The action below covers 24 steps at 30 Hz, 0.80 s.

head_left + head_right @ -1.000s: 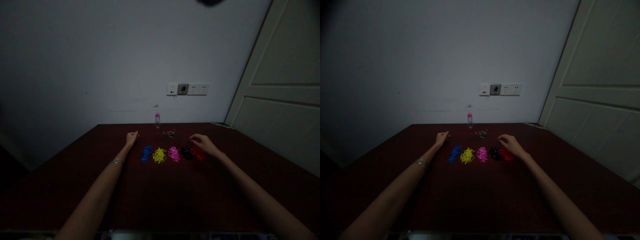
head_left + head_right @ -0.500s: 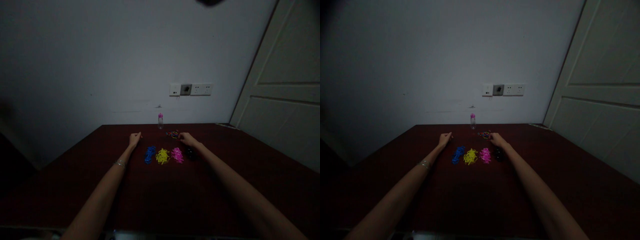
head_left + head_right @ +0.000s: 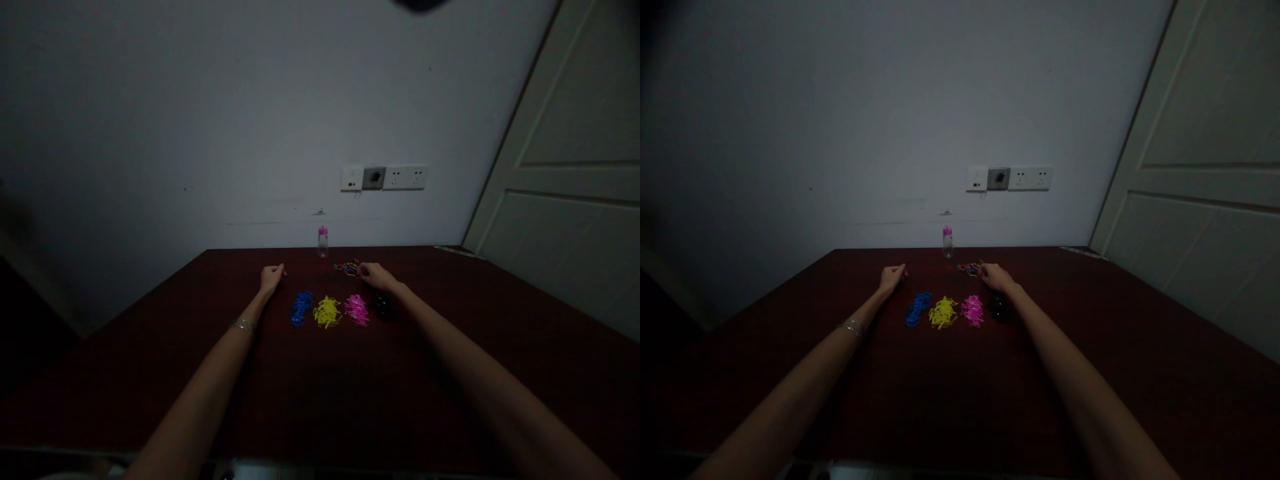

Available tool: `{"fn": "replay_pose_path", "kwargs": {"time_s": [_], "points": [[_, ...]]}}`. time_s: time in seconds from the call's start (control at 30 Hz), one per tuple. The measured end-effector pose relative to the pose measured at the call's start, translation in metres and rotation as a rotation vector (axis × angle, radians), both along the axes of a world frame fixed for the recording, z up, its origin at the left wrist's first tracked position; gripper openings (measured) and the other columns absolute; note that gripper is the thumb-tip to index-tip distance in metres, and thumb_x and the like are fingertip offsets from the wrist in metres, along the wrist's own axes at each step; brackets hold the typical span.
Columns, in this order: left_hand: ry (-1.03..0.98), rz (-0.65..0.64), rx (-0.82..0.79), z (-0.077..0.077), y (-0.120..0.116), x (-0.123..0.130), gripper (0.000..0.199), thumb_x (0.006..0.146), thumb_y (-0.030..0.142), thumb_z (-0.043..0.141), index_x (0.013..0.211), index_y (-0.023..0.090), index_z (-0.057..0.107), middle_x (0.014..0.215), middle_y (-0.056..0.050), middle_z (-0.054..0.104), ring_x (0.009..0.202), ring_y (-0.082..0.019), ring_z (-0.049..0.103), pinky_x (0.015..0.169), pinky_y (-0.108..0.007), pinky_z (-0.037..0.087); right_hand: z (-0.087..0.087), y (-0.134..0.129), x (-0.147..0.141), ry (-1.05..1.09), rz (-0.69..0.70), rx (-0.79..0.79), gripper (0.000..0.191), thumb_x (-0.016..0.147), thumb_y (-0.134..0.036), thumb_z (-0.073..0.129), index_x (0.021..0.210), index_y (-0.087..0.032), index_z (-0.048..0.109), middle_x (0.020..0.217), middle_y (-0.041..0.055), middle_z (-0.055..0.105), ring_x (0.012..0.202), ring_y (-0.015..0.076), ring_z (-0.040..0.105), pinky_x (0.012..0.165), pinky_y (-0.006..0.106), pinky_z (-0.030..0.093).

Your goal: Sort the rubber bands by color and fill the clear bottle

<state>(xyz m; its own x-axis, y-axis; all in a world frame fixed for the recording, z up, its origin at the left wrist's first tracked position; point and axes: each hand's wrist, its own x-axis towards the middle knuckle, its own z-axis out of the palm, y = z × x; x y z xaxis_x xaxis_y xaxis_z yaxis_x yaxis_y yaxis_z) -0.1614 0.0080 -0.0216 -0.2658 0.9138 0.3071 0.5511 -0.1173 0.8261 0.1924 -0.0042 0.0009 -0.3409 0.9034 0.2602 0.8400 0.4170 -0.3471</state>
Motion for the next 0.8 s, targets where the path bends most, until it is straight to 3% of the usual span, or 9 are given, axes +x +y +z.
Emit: {"fn": "replay_pose_path", "kwargs": {"time_s": [0.2, 0.37, 0.6, 0.8], "points": [[-0.007, 0.008, -0.003, 0.0, 0.001, 0.0, 0.04, 0.073, 0.045, 0.044, 0.056, 0.014, 0.062, 0.042, 0.0, 0.048, 0.043, -0.011, 0.043, 0.047, -0.021, 0.03, 0.016, -0.014, 0.032, 0.05, 0.023, 0.055, 0.016, 0.073, -0.018, 0.053, 0.087, -0.018, 0.06, 0.079, 0.0046, 0.064, 0.069, 0.0137, 0.056, 0.061, 0.022, 0.039], [-0.005, 0.001, 0.005, 0.003, -0.004, 0.002, 0.04, 0.072, 0.045, 0.044, 0.055, 0.014, 0.062, 0.042, 0.0, 0.048, 0.043, -0.011, 0.044, 0.047, -0.022, 0.03, 0.024, -0.043, 0.069, 0.119, 0.047, 0.063, 0.017, 0.074, -0.025, 0.05, 0.086, -0.017, 0.059, 0.079, 0.004, 0.063, 0.069, 0.0139, 0.055, 0.063, 0.024, 0.042], [-0.008, -0.01, 0.011, 0.004, -0.005, 0.002, 0.04, 0.072, 0.046, 0.044, 0.055, 0.014, 0.061, 0.041, 0.0, 0.048, 0.043, -0.011, 0.044, 0.048, -0.021, 0.031, 0.014, -0.087, 0.1, 0.164, 0.058, -0.068, 0.019, 0.075, -0.029, 0.048, 0.083, -0.017, 0.059, 0.077, 0.0034, 0.062, 0.068, 0.014, 0.056, 0.062, 0.025, 0.044], [0.003, 0.005, -0.002, 0.006, -0.007, 0.004, 0.038, 0.071, 0.045, 0.045, 0.055, 0.014, 0.062, 0.042, 0.0, 0.049, 0.043, -0.011, 0.044, 0.047, -0.021, 0.03, 0.009, -0.092, 0.118, 0.156, 0.014, -0.091, 0.023, 0.075, -0.033, 0.048, 0.087, -0.017, 0.061, 0.084, 0.0046, 0.065, 0.074, 0.0164, 0.06, 0.066, 0.026, 0.047]]}}
